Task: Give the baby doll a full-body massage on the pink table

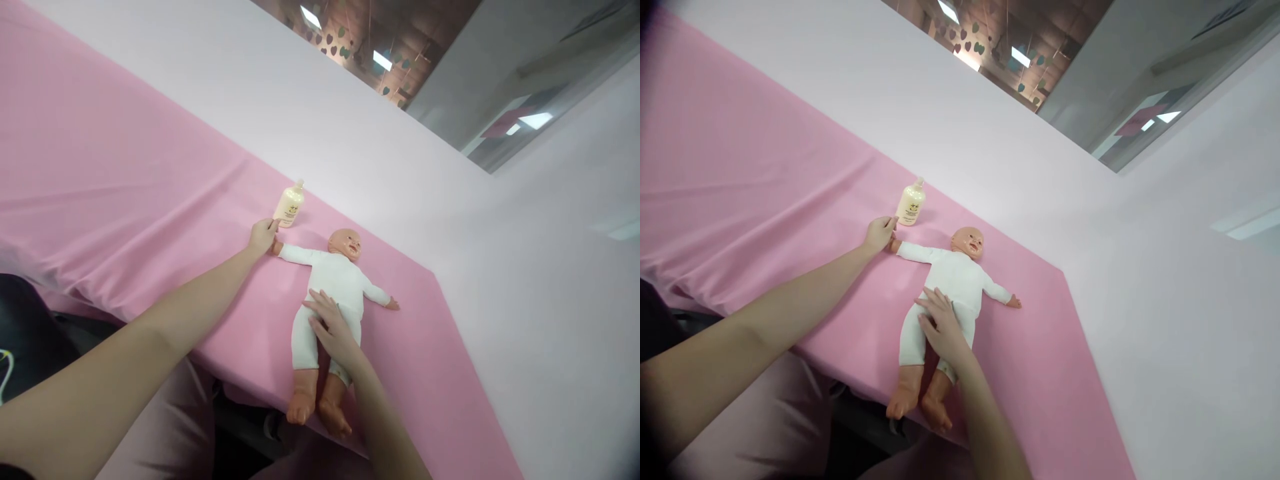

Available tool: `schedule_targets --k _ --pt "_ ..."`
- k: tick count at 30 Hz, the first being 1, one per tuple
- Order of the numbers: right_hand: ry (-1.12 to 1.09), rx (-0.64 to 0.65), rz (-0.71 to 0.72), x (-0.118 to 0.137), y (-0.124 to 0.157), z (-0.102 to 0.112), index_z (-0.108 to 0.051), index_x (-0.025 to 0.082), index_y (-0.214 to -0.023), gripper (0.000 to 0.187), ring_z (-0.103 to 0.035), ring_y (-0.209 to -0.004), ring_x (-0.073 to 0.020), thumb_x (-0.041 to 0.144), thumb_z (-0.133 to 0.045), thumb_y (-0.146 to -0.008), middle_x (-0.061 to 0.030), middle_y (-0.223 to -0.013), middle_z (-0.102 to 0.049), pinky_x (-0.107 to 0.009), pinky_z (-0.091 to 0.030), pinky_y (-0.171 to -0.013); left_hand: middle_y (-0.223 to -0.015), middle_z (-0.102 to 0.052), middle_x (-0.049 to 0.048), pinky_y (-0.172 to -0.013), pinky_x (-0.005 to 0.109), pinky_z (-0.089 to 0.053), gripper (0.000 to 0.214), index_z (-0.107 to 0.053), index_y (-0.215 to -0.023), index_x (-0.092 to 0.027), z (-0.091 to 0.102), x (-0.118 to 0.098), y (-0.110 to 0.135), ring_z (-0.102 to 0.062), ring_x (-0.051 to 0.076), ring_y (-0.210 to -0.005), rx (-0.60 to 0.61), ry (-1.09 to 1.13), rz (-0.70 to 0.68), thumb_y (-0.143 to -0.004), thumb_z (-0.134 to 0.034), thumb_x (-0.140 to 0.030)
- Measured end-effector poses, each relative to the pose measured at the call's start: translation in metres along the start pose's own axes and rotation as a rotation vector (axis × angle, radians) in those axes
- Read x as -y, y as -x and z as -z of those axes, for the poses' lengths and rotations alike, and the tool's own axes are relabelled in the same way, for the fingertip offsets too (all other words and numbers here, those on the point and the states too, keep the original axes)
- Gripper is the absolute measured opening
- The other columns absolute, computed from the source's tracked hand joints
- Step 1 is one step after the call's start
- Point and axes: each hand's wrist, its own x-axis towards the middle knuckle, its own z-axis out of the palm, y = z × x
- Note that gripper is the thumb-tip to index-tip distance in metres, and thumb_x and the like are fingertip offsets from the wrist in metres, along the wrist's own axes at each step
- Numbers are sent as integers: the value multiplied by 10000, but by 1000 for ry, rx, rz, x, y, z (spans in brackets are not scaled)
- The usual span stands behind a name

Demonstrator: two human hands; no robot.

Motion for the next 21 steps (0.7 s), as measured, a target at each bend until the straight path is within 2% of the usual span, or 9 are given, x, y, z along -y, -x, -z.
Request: schedule_targets --k 2,6,9,12,14,17,19,21 --pt "-4 56 -43 11 13 2 -573 291 -1433 428 -105 -1617 -259 327 -504 -1012 -47 -1695 -292 -606 -51 -1299 -462 -477 -33 -588 249 -398 389 -499 -616 -210 2 -1 0 -485 135 -505 -10 -18 2 -957 -499 -398" --pt "-9 194 -98 30 33 11 -472 312 -1520 508 15 -1618 -273 229 -435 -1020 -29 -1741 -112 -626 -98 -1290 -496 -462 -30 -605 261 -374 370 -514 -639 -207 5 -4 1 -486 140 -535 11 -86 -86 -957 -474 -392" --pt "85 336 -52 40 42 18 -505 342 -1491 649 38 -1617 -277 42 -377 -930 18 -1745 -88 -621 -123 -1289 -523 -444 -27 -598 269 -338 371 -490 -630 -211 4 -10 8 -454 138 -557 101 -160 -263 -947 -463 -401" --pt "238 410 6 43 43 19 -567 325 -1425 770 38 -1616 -321 -45 -461 -758 18 -1740 -128 -612 -145 -1286 -533 -421 -22 -594 275 -322 410 -406 -600 -218 -3 -18 24 -415 136 -563 229 -230 -466 -952 -435 -425" --pt "324 395 72 41 39 16 -610 293 -1360 713 -22 -1615 -339 -25 -530 -727 -27 -1697 -259 -606 -154 -1279 -551 -441 -10 -606 280 -338 434 -376 -591 -218 -10 -24 41 -420 139 -578 301 -268 -604 -965 -406 -435" --pt "392 323 197 30 28 10 -662 265 -1228 501 -198 -1573 -343 76 -633 -765 -83 -1534 -463 -607 -200 -1253 -628 -555 31 -673 298 -411 448 -464 -635 -213 -19 -36 74 -498 164 -650 442 -260 -822 -1002 -356 -446" --pt "388 237 244 21 22 8 -675 258 -1155 415 -323 -1503 -340 117 -679 -764 -94 -1439 -524 -592 -287 -1212 -734 -643 60 -741 310 -462 451 -577 -764 -204 -22 -46 99 -565 180 -733 556 -180 -970 -1038 -304 -438" --pt "327 111 262 11 19 6 -670 255 -1142 410 -422 -1416 -333 148 -725 -750 -100 -1376 -548 -550 -394 -1152 -867 -696 88 -824 324 -498 444 -630 -924 -195 -22 -55 123 -618 190 -844 642 -30 -1130 -1058 -273 -423"
